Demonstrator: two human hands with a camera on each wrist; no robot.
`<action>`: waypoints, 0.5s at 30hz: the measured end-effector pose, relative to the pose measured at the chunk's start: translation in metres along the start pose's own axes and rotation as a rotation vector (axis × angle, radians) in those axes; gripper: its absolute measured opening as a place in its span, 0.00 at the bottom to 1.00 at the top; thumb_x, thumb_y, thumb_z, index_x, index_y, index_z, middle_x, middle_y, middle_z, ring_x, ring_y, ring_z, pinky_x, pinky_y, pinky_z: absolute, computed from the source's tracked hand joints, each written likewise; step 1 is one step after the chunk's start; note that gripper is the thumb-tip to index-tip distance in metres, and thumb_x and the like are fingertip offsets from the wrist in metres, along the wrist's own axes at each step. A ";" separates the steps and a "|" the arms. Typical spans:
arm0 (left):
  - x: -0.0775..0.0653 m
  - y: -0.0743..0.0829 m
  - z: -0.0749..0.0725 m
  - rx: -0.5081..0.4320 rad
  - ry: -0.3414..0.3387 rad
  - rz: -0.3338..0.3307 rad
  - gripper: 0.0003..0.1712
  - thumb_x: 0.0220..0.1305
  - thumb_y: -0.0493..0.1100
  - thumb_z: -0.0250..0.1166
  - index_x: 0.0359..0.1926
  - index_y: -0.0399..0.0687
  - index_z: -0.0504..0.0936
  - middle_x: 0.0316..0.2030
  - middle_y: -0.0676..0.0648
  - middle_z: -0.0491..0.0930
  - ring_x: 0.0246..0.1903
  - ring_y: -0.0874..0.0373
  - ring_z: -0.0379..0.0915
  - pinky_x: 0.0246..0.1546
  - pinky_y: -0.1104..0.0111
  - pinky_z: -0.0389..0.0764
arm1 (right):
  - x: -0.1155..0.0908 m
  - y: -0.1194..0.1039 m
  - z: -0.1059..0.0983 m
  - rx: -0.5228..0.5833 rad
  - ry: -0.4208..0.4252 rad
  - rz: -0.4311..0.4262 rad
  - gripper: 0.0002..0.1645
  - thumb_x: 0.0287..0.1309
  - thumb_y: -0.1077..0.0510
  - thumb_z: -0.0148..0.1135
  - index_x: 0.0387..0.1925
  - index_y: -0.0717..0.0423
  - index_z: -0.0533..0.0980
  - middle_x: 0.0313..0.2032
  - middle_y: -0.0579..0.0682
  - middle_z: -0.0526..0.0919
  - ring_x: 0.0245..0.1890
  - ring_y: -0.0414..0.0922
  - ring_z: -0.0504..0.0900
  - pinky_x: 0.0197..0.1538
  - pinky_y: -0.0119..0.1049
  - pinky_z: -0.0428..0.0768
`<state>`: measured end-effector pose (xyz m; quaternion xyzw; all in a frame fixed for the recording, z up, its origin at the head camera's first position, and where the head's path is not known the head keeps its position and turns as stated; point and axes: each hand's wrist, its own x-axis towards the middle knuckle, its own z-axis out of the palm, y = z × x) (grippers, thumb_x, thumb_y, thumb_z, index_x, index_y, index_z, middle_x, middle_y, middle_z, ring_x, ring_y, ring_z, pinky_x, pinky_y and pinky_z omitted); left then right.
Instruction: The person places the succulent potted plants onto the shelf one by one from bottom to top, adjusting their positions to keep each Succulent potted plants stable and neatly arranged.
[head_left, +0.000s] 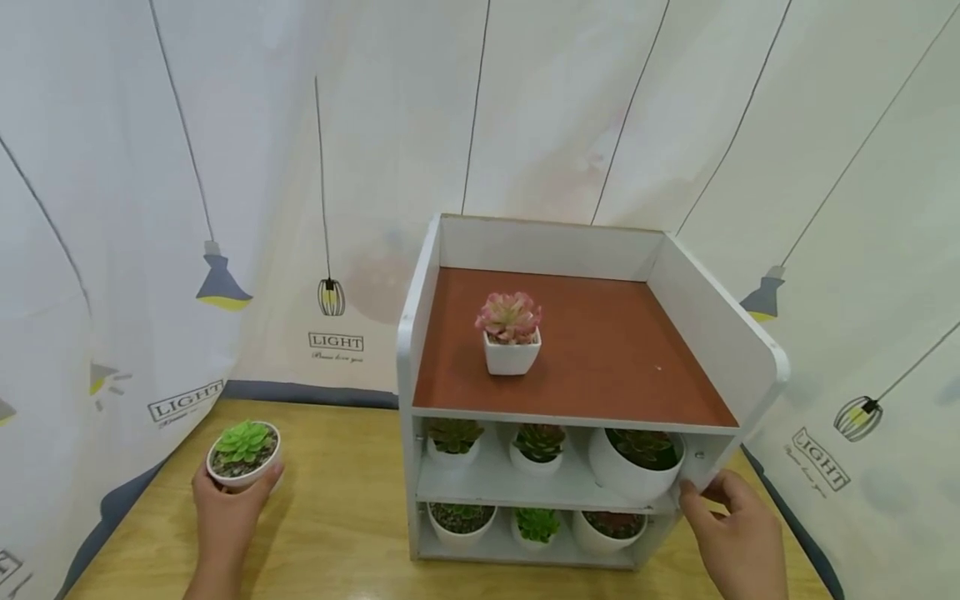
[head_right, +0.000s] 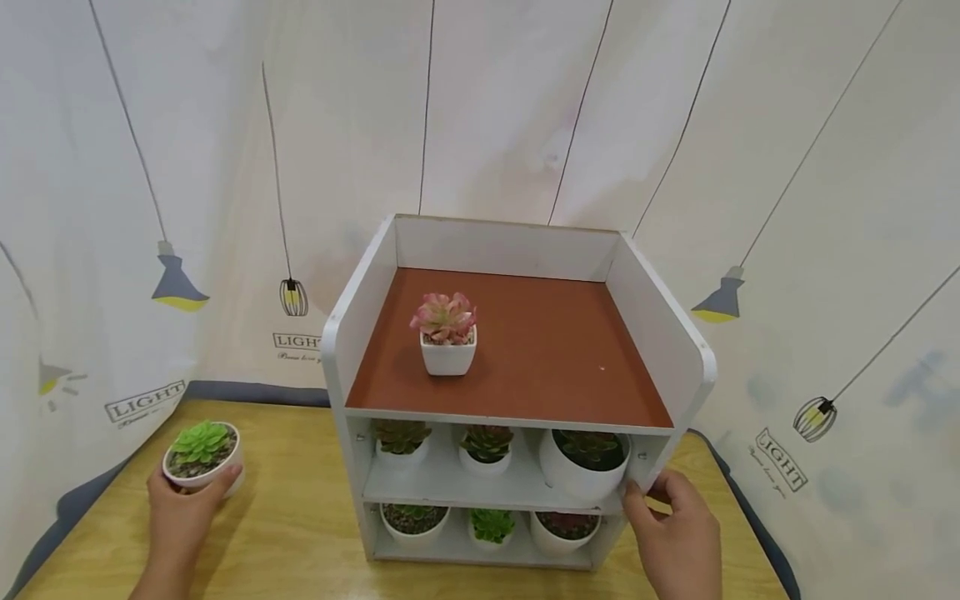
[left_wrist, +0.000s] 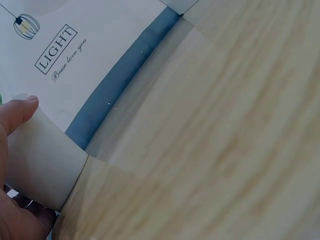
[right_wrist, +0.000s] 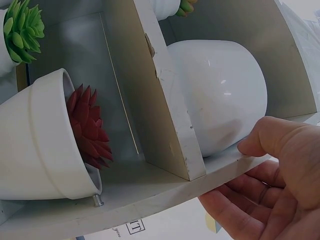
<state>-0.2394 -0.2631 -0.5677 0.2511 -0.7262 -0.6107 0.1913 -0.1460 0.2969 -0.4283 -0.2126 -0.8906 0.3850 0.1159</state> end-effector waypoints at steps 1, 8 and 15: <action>0.000 -0.001 -0.001 -0.005 -0.001 0.000 0.68 0.57 0.47 0.81 0.83 0.44 0.41 0.80 0.37 0.48 0.78 0.43 0.50 0.83 0.56 0.52 | 0.000 0.000 0.000 0.001 -0.006 0.003 0.23 0.73 0.52 0.60 0.62 0.60 0.77 0.62 0.65 0.80 0.60 0.62 0.80 0.57 0.60 0.86; 0.000 -0.004 -0.004 0.020 -0.001 0.019 0.65 0.57 0.44 0.80 0.82 0.42 0.43 0.80 0.36 0.52 0.77 0.43 0.52 0.83 0.57 0.53 | 0.002 0.004 0.003 0.011 -0.013 0.005 0.23 0.73 0.51 0.60 0.63 0.60 0.77 0.62 0.65 0.80 0.61 0.62 0.80 0.58 0.60 0.85; 0.002 -0.007 -0.005 0.053 -0.029 0.018 0.66 0.57 0.44 0.80 0.82 0.40 0.43 0.79 0.33 0.51 0.76 0.38 0.53 0.82 0.50 0.54 | 0.002 0.002 0.002 0.000 -0.001 0.003 0.23 0.73 0.51 0.60 0.62 0.60 0.77 0.62 0.65 0.81 0.60 0.63 0.80 0.57 0.59 0.86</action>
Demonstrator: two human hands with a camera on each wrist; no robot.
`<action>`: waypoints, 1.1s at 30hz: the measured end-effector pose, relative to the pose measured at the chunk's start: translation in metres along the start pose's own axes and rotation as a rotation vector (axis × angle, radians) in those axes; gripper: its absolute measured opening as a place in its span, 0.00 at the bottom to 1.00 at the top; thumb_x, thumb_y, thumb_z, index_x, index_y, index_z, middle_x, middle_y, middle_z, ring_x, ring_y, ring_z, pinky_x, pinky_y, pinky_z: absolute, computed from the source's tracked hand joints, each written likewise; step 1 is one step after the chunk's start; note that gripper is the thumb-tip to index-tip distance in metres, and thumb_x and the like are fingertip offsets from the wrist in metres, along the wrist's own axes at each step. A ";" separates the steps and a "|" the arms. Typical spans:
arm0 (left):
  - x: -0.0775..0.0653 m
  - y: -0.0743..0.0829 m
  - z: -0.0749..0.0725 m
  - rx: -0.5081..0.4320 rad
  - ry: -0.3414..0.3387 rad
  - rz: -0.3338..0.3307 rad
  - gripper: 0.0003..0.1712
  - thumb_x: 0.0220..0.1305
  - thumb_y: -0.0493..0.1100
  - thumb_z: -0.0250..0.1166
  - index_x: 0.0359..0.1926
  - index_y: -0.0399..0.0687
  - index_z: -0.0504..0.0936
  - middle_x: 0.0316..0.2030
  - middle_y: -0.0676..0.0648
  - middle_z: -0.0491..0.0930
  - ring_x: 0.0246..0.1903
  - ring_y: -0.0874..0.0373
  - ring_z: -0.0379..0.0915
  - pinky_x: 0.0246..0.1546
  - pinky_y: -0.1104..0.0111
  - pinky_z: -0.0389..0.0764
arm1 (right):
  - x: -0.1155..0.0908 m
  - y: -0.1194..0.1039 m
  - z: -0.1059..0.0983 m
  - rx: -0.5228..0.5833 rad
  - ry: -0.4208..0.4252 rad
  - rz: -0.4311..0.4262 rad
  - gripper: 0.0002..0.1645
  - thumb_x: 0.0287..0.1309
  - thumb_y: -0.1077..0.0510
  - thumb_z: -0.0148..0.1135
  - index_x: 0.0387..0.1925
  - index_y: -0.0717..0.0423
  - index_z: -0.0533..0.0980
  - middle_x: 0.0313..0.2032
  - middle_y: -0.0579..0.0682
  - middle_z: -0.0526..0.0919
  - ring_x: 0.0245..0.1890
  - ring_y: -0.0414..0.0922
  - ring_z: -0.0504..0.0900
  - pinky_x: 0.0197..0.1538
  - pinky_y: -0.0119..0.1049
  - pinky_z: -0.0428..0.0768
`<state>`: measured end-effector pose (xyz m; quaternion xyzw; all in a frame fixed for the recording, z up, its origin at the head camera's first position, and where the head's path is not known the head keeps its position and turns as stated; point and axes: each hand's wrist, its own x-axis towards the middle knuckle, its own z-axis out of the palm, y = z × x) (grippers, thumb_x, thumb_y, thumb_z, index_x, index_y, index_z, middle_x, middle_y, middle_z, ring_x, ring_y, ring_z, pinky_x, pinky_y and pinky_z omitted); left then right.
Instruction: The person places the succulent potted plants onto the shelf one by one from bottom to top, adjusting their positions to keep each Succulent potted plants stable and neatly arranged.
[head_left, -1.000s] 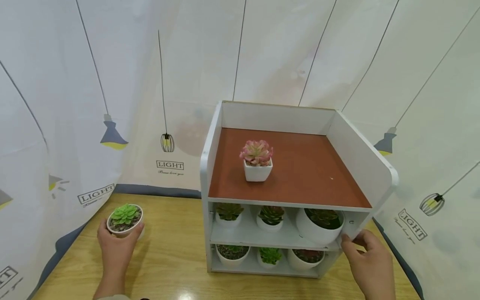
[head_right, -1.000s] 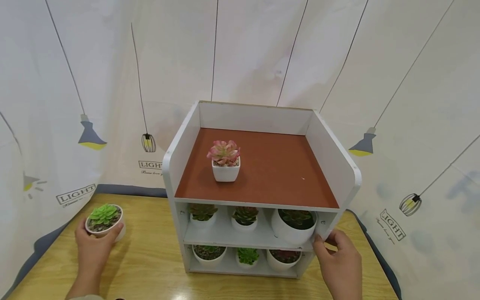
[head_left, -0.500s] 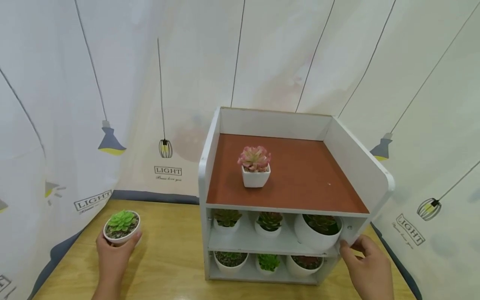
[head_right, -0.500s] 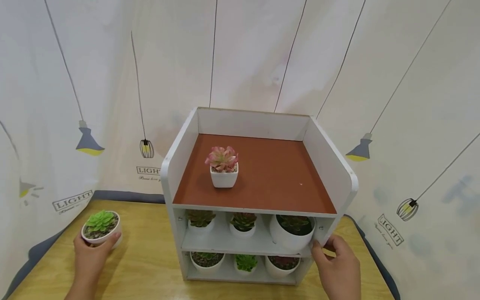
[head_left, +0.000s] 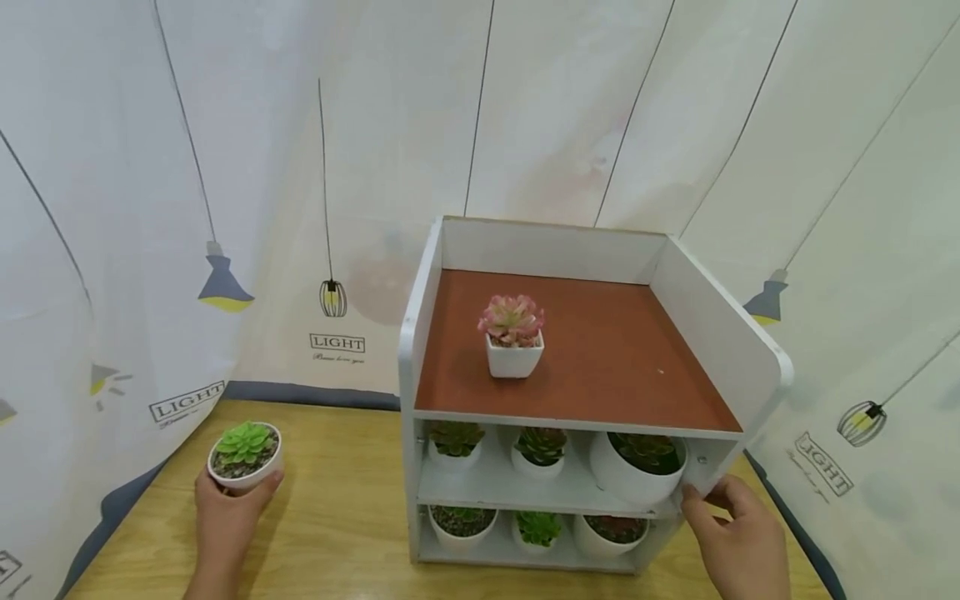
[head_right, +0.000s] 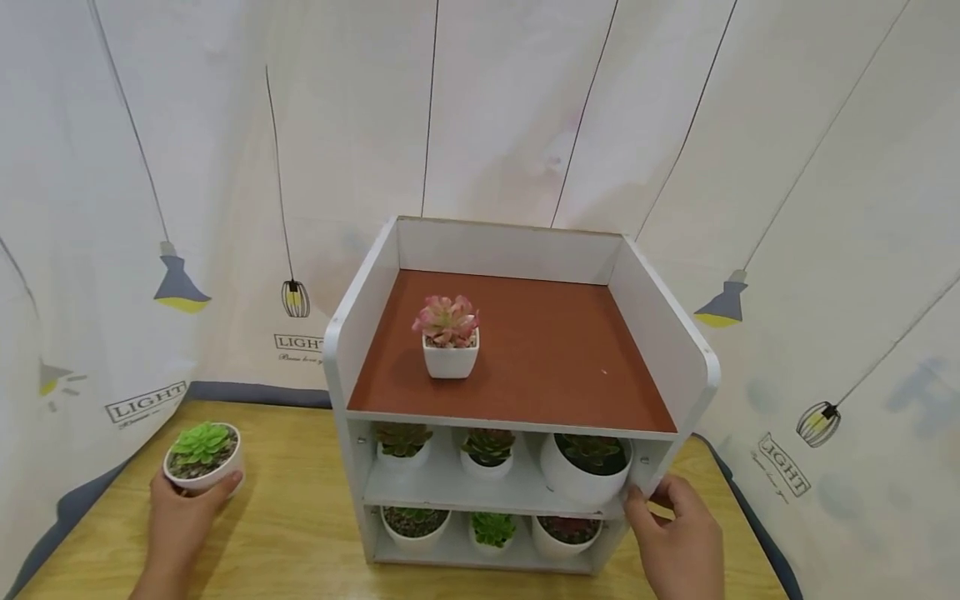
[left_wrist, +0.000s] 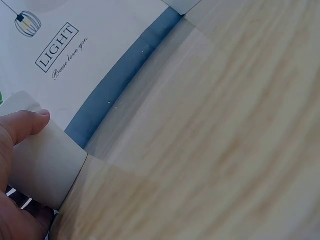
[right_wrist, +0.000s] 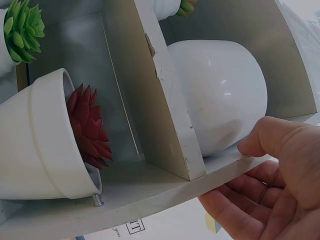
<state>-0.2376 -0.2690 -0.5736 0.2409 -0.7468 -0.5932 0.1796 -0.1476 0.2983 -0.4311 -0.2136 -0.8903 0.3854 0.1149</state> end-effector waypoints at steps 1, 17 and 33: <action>0.000 -0.001 0.000 0.004 -0.004 0.001 0.66 0.56 0.44 0.80 0.82 0.40 0.43 0.79 0.33 0.51 0.76 0.38 0.53 0.82 0.50 0.54 | 0.000 0.000 0.000 -0.002 0.000 0.000 0.24 0.73 0.51 0.60 0.62 0.60 0.77 0.61 0.65 0.80 0.60 0.63 0.80 0.57 0.60 0.85; -0.002 0.004 -0.001 0.015 0.017 -0.008 0.65 0.55 0.44 0.81 0.82 0.39 0.46 0.78 0.34 0.55 0.76 0.39 0.55 0.81 0.50 0.56 | 0.000 0.000 0.000 -0.004 0.009 -0.005 0.23 0.73 0.52 0.61 0.61 0.61 0.77 0.62 0.65 0.80 0.60 0.63 0.80 0.58 0.61 0.85; -0.008 0.016 -0.001 0.053 0.021 0.024 0.65 0.55 0.45 0.81 0.81 0.36 0.46 0.77 0.31 0.54 0.76 0.36 0.55 0.79 0.45 0.60 | 0.001 0.002 0.000 -0.004 -0.009 0.008 0.23 0.73 0.50 0.60 0.61 0.60 0.77 0.61 0.65 0.80 0.61 0.63 0.79 0.58 0.60 0.85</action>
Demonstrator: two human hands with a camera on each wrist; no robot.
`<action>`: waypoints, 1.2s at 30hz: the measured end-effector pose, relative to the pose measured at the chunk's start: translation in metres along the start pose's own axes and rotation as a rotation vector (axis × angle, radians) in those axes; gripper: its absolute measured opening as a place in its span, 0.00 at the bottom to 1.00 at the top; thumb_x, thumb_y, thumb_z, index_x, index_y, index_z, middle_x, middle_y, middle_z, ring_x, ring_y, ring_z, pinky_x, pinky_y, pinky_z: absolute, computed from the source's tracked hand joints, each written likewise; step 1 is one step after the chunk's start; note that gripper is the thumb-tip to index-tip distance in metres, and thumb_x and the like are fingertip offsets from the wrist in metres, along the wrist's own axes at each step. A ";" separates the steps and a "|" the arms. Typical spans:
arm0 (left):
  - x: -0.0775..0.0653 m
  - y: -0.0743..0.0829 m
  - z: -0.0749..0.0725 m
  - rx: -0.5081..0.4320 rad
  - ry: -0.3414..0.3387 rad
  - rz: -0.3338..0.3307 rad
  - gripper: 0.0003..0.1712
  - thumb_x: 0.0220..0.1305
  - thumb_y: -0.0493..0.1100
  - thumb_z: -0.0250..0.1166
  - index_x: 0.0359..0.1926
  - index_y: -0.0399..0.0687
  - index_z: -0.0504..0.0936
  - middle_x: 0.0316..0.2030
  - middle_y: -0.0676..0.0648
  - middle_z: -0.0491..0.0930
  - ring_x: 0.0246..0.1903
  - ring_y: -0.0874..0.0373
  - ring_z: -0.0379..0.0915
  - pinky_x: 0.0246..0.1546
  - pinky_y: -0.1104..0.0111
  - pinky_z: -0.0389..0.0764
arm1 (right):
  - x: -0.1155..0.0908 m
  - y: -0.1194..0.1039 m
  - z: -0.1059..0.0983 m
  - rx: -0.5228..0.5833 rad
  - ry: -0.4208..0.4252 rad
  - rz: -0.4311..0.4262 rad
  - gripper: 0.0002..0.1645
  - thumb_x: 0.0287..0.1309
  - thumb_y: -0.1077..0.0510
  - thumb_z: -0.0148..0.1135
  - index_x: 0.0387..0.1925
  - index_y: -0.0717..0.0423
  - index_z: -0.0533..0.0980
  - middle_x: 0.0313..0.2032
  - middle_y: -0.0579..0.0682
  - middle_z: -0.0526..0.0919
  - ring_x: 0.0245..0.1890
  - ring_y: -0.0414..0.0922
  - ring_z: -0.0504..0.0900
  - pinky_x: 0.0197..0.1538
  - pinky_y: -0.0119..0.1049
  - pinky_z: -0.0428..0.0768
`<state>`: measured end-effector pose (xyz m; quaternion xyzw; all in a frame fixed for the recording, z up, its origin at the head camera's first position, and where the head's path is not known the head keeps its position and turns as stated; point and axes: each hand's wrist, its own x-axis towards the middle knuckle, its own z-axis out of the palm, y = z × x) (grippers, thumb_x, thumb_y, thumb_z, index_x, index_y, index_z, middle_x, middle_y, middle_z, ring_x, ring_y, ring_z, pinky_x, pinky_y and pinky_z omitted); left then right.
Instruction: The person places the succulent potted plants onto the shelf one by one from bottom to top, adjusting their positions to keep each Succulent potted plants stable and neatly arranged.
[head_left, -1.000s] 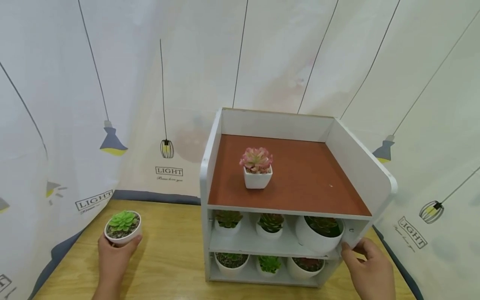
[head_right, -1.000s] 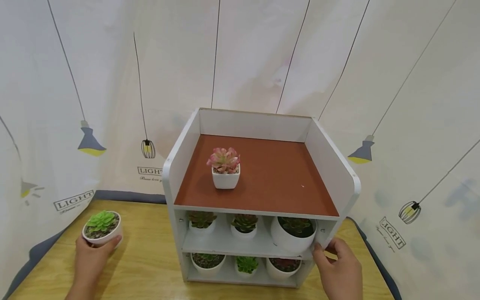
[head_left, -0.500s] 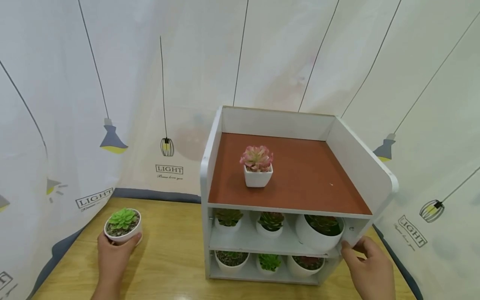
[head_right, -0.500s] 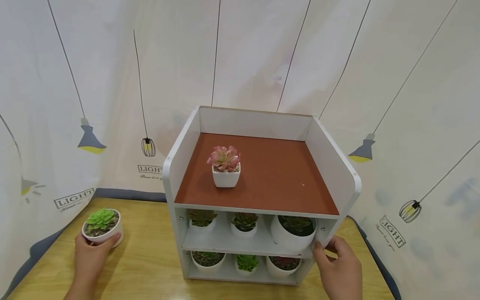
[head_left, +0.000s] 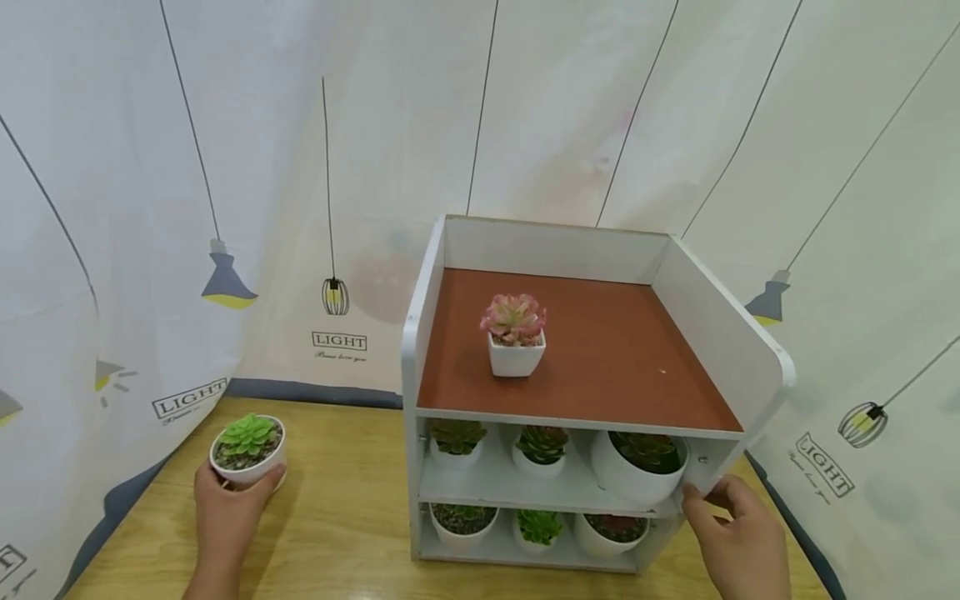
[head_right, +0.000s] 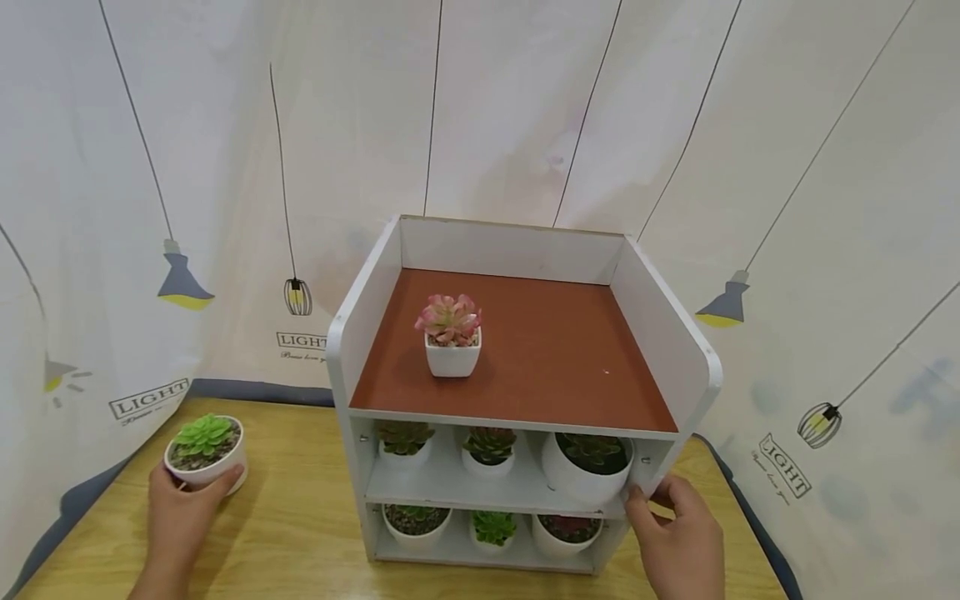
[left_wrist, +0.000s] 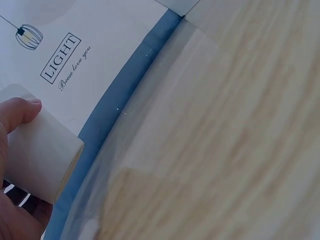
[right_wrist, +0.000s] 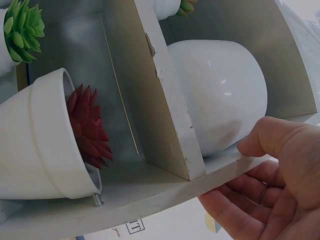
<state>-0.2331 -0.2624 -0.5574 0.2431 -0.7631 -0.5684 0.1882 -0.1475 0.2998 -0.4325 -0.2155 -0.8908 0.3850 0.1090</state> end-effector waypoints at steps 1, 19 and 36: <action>0.000 0.001 0.000 -0.002 0.000 -0.002 0.65 0.55 0.46 0.81 0.81 0.37 0.46 0.77 0.31 0.54 0.75 0.36 0.56 0.79 0.45 0.60 | 0.000 0.000 0.000 0.002 -0.004 0.001 0.23 0.74 0.49 0.60 0.61 0.60 0.77 0.61 0.65 0.80 0.61 0.63 0.79 0.58 0.59 0.85; -0.007 0.017 -0.003 0.041 -0.015 0.039 0.65 0.56 0.50 0.80 0.81 0.37 0.47 0.75 0.30 0.56 0.71 0.35 0.60 0.73 0.41 0.67 | 0.000 -0.001 0.000 0.014 0.004 -0.006 0.23 0.73 0.51 0.60 0.61 0.61 0.76 0.61 0.65 0.81 0.60 0.63 0.80 0.57 0.58 0.86; -0.019 0.038 -0.001 0.068 -0.023 0.115 0.63 0.56 0.52 0.80 0.81 0.37 0.51 0.73 0.30 0.60 0.69 0.35 0.62 0.71 0.39 0.67 | -0.001 -0.002 -0.001 0.015 0.006 -0.012 0.23 0.73 0.52 0.60 0.61 0.62 0.76 0.61 0.66 0.80 0.61 0.64 0.79 0.58 0.60 0.85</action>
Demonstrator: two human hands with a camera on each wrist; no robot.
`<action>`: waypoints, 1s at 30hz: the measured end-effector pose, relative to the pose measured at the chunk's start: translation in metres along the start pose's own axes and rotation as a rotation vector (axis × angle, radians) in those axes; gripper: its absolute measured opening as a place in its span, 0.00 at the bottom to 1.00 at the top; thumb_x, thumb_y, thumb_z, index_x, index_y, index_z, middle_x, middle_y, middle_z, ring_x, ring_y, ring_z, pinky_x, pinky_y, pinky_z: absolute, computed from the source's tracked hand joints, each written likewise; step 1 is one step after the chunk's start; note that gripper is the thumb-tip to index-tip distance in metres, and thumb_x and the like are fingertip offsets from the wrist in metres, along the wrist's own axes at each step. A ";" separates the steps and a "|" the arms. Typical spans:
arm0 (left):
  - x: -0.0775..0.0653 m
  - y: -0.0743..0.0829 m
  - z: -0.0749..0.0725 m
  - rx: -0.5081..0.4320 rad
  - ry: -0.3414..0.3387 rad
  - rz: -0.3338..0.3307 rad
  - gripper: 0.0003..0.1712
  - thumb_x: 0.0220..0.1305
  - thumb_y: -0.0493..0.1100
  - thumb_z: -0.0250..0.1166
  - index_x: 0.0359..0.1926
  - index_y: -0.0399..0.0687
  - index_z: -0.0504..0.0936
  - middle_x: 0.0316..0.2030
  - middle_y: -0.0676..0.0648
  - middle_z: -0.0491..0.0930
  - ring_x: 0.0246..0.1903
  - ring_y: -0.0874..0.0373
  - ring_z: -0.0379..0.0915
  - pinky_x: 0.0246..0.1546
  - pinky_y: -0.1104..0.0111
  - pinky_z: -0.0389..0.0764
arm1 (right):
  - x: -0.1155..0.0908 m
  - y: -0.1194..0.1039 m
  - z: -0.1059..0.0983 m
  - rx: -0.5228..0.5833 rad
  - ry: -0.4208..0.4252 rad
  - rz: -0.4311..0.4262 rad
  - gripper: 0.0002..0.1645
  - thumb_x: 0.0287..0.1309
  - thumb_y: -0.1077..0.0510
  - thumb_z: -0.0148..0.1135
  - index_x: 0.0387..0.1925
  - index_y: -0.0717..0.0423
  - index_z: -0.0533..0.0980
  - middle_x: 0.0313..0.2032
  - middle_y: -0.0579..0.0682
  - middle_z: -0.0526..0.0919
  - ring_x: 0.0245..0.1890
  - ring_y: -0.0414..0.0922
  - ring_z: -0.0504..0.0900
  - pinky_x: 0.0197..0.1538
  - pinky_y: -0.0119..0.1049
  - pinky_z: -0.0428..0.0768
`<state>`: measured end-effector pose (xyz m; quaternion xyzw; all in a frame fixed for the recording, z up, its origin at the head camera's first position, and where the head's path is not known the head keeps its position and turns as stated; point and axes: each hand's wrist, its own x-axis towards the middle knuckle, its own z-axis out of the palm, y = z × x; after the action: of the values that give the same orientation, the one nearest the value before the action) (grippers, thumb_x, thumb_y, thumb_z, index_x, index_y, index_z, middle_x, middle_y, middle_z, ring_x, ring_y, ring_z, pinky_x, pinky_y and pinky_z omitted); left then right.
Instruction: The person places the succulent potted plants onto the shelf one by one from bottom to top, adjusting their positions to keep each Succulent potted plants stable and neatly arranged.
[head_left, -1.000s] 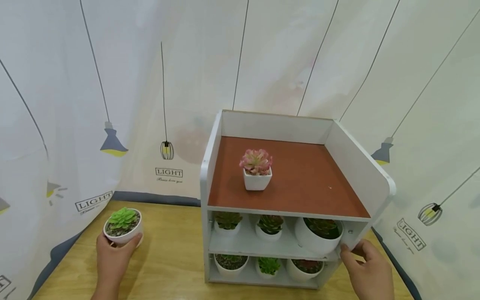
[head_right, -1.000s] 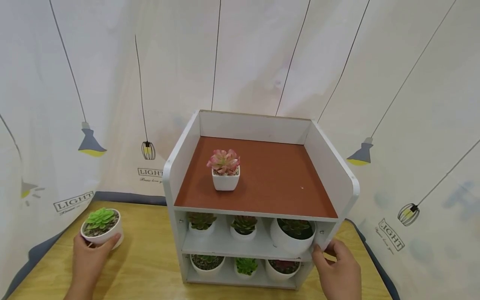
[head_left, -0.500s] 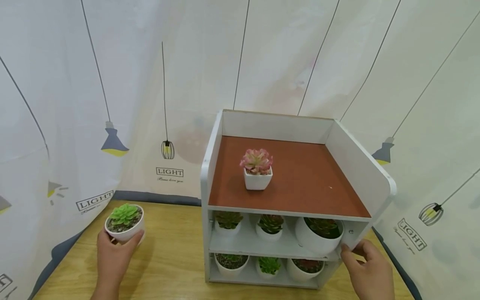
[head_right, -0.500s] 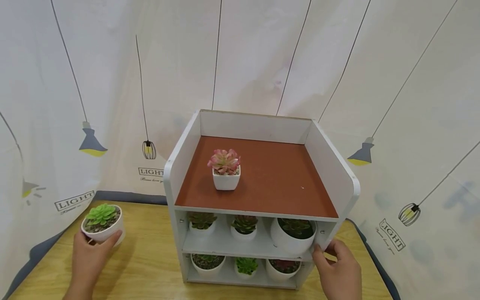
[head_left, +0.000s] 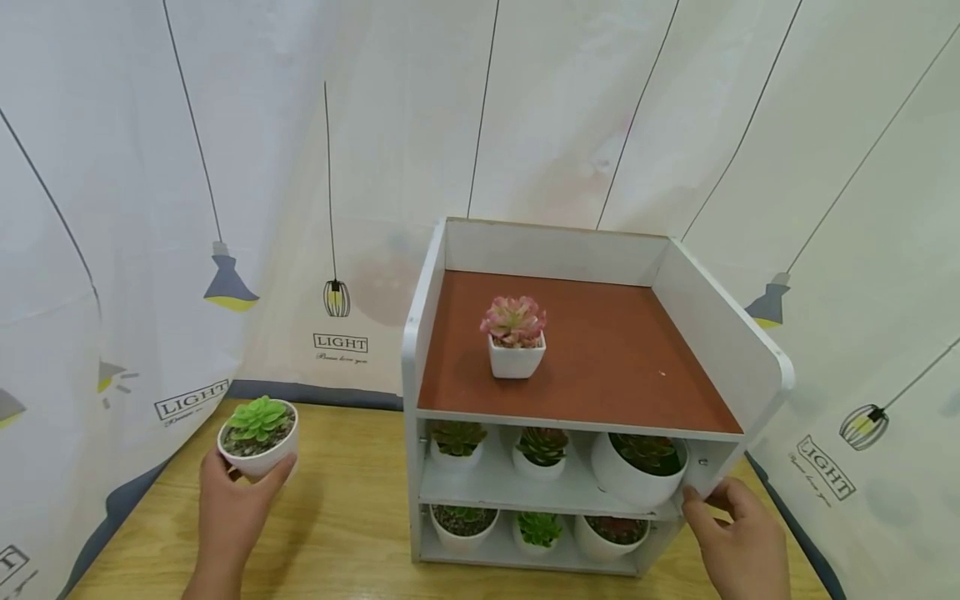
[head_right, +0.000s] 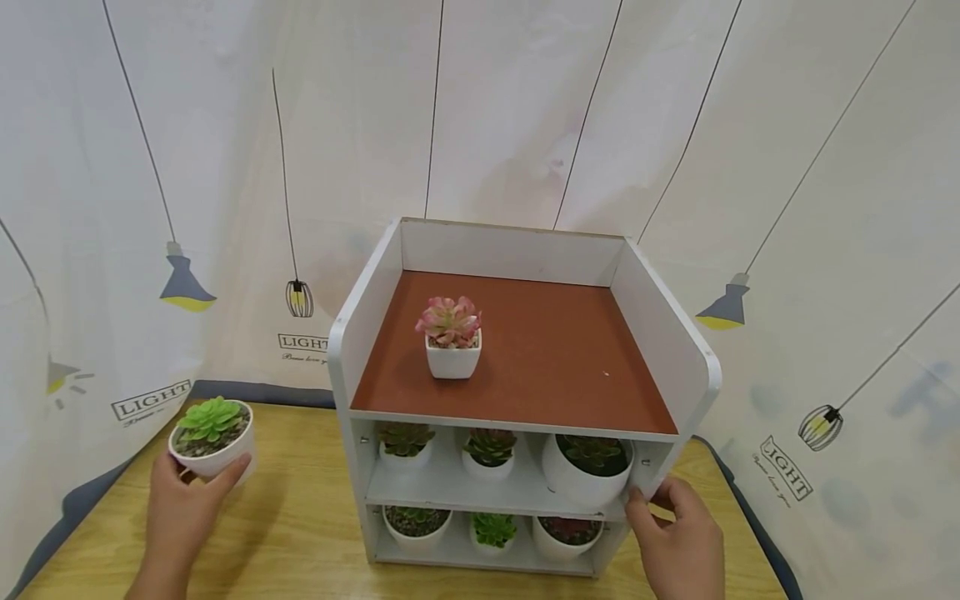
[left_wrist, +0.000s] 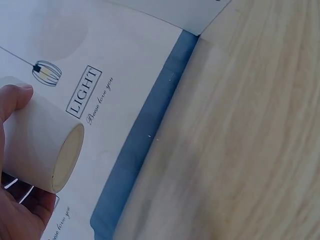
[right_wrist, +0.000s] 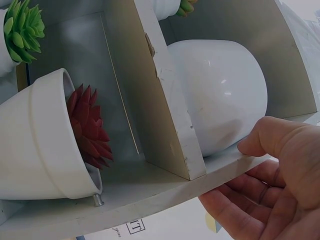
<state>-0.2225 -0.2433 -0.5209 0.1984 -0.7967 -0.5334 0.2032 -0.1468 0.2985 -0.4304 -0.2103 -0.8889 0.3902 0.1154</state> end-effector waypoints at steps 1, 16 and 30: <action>-0.001 0.003 0.000 0.001 -0.008 0.000 0.64 0.56 0.52 0.80 0.81 0.37 0.50 0.73 0.30 0.60 0.69 0.35 0.61 0.71 0.38 0.67 | 0.000 0.000 0.000 -0.001 0.001 -0.001 0.23 0.73 0.52 0.60 0.61 0.62 0.76 0.61 0.66 0.80 0.61 0.64 0.79 0.58 0.60 0.85; -0.017 0.035 -0.002 0.040 -0.056 0.017 0.68 0.54 0.54 0.81 0.82 0.38 0.47 0.74 0.29 0.58 0.70 0.33 0.60 0.73 0.36 0.64 | 0.001 0.001 0.001 0.000 -0.004 0.016 0.24 0.73 0.51 0.60 0.62 0.61 0.76 0.62 0.65 0.80 0.62 0.63 0.79 0.58 0.59 0.85; -0.038 0.067 -0.002 0.032 -0.118 0.094 0.65 0.51 0.54 0.83 0.80 0.41 0.53 0.71 0.34 0.62 0.69 0.38 0.62 0.71 0.39 0.68 | 0.001 0.002 0.001 0.006 -0.016 0.000 0.25 0.74 0.50 0.59 0.64 0.60 0.75 0.62 0.66 0.80 0.61 0.64 0.79 0.58 0.58 0.86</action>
<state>-0.1958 -0.2010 -0.4624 0.1326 -0.8242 -0.5212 0.1776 -0.1469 0.2999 -0.4326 -0.2070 -0.8885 0.3948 0.1089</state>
